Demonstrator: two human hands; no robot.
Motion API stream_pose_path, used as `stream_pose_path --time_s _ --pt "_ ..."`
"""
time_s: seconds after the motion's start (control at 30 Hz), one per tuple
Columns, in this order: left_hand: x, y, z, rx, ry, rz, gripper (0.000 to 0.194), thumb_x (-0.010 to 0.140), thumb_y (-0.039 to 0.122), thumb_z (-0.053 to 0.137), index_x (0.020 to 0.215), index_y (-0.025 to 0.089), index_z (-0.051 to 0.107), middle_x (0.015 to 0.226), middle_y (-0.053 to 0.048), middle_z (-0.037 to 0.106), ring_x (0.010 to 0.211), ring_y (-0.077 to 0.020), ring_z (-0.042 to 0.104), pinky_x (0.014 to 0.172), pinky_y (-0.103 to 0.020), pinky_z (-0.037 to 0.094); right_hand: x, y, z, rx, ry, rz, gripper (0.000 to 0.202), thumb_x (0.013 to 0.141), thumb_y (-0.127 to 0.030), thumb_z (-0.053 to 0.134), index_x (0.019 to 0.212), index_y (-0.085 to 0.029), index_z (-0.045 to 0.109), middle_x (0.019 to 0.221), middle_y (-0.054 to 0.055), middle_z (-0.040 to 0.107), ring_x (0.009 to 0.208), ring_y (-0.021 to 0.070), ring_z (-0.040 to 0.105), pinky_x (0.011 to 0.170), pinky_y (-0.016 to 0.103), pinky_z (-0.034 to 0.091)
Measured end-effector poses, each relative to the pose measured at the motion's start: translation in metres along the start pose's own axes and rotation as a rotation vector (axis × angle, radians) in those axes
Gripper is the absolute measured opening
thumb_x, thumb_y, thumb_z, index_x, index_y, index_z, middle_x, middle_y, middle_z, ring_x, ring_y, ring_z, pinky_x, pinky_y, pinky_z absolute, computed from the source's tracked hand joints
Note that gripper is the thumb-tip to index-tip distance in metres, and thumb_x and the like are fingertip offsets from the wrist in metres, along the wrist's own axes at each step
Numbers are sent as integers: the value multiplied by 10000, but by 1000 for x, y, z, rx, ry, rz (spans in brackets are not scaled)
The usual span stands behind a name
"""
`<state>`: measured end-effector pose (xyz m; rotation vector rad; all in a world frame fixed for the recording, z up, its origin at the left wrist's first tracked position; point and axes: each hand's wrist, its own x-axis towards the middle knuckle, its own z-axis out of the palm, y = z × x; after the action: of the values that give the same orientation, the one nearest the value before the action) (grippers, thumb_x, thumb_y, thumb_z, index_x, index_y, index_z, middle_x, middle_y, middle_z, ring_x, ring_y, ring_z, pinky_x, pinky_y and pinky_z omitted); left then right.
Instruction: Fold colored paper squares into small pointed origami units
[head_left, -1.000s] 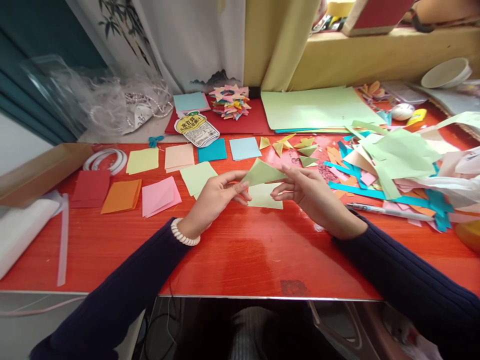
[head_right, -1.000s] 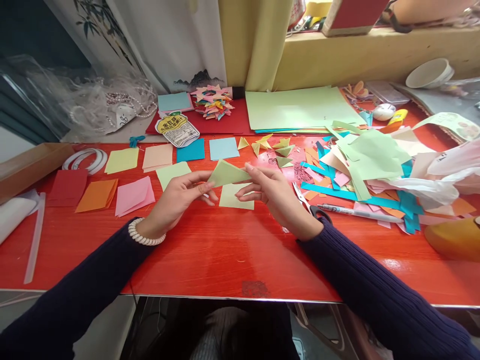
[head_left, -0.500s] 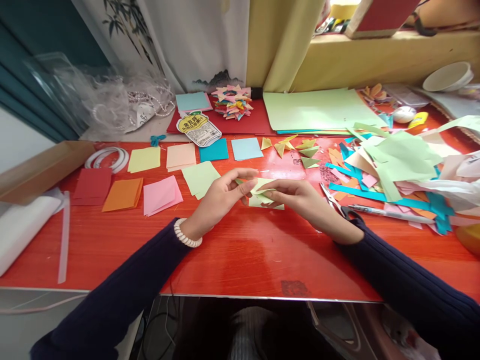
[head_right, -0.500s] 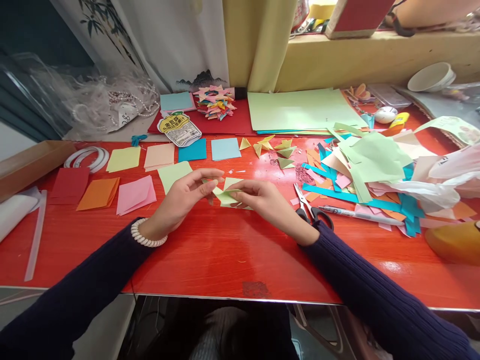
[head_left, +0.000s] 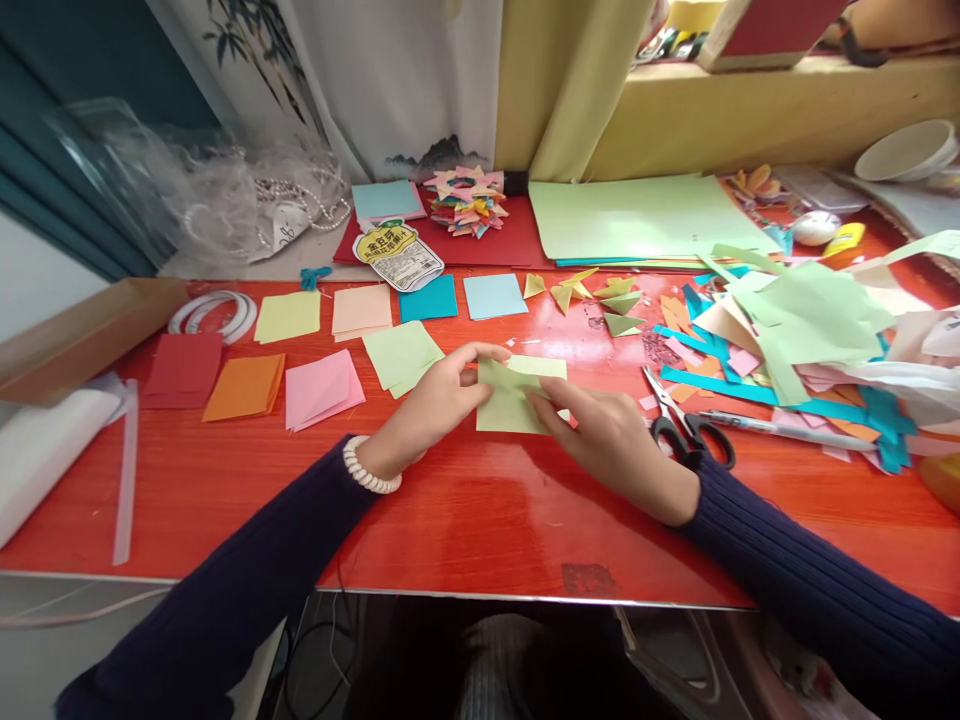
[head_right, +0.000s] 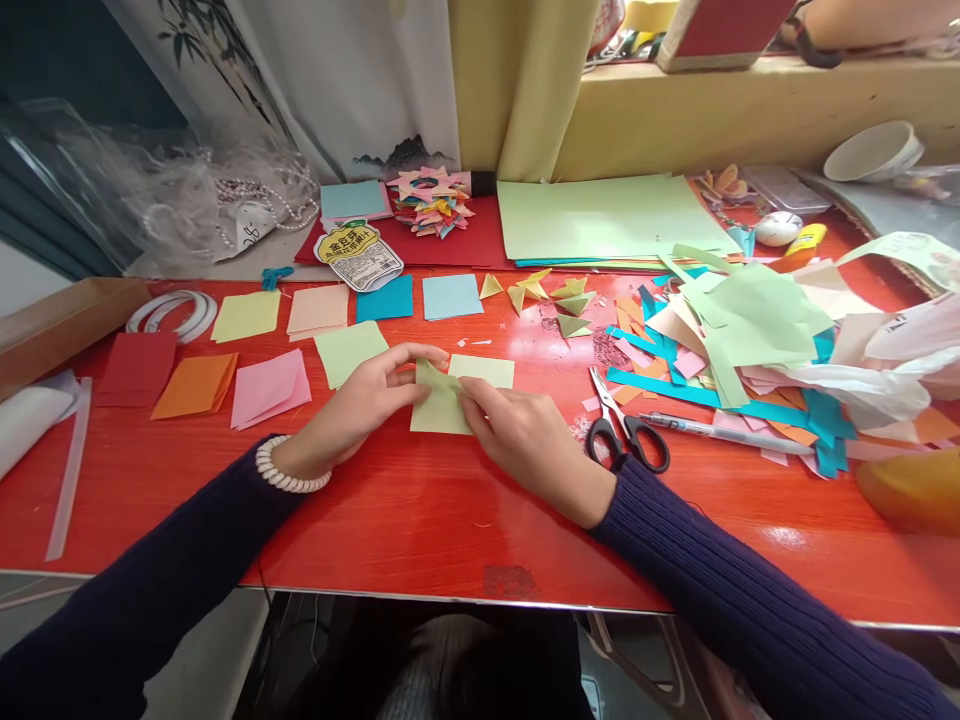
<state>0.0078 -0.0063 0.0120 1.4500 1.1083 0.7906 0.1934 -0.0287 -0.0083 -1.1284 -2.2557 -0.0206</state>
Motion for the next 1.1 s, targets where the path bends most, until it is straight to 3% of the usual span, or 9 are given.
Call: stream_pose_path --time_s 0.1,0.2,0.3,0.4,0.53,0.67,0.8,0.97,1.1 --pt "3 -6 -4 86 71 39 216 798 138 449 958 174 590 923 -13 601 855 -136 547 765 -260 436 3 -2 -3 107 -188 95 329 954 -267 316 1137 -96 530 582 15 633 440 135 544 423 243 325" --pt "6 -8 -8 252 144 15 249 791 116 363 851 183 595 795 6 586 771 -135 539 735 -278 423 6 0 -4 240 -344 98 426 966 -313 284 1344 -121 330 912 71 700 733 171 664 586 258 469" --pt "7 -10 -9 338 102 -31 273 798 107 314 851 191 568 778 8 584 750 -142 550 735 -302 429 6 8 -3 200 -321 90 464 957 -353 312 1354 -113 312 1042 105 671 902 208 646 722 324 502" --pt "6 -13 -4 348 31 49 242 814 100 349 945 189 533 1002 -22 588 922 -153 552 837 -319 431 6 15 -2 92 -196 34 431 938 -358 374 1268 -86 420 987 127 672 931 234 622 785 378 494" --pt "3 -20 2 454 23 223 238 829 124 440 1059 184 446 1119 -55 510 1065 -156 488 942 -320 397 5 13 -5 59 -90 -247 344 886 -303 502 1159 -94 514 1151 162 596 1058 250 546 864 391 461" --pt "0 -23 3 750 -30 383 270 850 168 478 1108 159 400 1123 -84 477 1058 -188 449 924 -349 393 4 10 -5 44 -220 -457 287 901 -144 437 1171 -115 528 1158 112 607 1073 231 534 926 414 421" --pt "1 -19 -2 1125 47 546 279 887 257 472 1140 145 431 1165 -124 476 1041 -249 429 858 -405 367 3 18 -3 105 -374 -347 332 921 -198 415 1232 -117 496 1139 97 617 998 201 574 862 353 472" --pt "-3 -12 -15 1243 -276 703 256 946 299 348 1021 141 535 982 -76 588 911 -193 531 853 -362 393 1 23 -8 96 -375 -279 434 853 -401 536 1197 -136 539 1153 102 617 1039 227 570 875 368 472" --pt "-12 -11 -29 1173 -333 716 465 855 505 473 1104 116 531 1061 -100 615 994 -221 563 865 -345 454 -2 18 -7 35 -303 -281 414 843 -361 561 1151 -84 560 1101 131 640 1001 241 593 866 375 479"
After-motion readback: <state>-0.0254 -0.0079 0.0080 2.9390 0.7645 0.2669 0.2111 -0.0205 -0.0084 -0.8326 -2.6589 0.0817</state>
